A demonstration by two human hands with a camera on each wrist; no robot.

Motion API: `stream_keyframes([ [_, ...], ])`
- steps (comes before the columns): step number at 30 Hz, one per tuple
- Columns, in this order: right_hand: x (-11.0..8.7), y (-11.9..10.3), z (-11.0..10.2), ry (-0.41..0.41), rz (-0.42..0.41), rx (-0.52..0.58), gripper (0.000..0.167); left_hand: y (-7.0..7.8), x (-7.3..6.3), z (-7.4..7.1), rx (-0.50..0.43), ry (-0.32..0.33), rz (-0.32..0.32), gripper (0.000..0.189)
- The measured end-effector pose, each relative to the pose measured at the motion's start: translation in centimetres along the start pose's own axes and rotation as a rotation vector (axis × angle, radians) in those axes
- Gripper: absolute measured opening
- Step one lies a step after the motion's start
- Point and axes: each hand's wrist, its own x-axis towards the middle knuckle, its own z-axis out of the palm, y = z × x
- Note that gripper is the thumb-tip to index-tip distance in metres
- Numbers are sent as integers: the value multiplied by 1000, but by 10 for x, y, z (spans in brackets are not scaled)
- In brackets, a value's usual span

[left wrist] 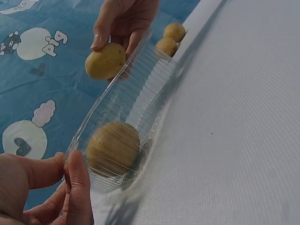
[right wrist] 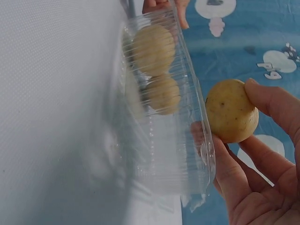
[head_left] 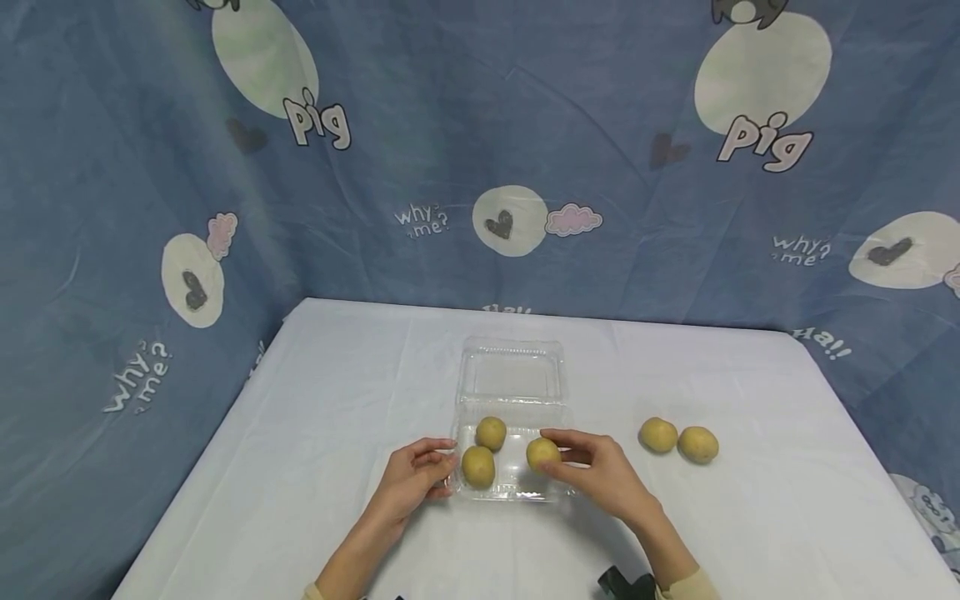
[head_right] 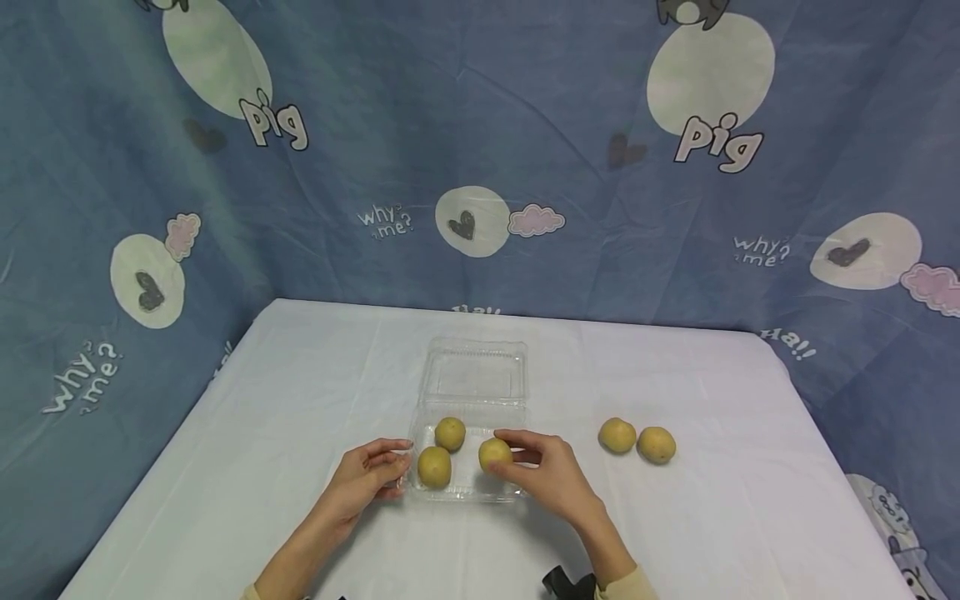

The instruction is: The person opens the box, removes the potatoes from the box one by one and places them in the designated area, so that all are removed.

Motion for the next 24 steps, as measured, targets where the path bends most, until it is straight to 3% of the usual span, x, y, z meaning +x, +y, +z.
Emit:
stream_keyframes([
  [24,-12,1,-9,39,14,40,49,2,-2,1,-1,-8,15,37],
])
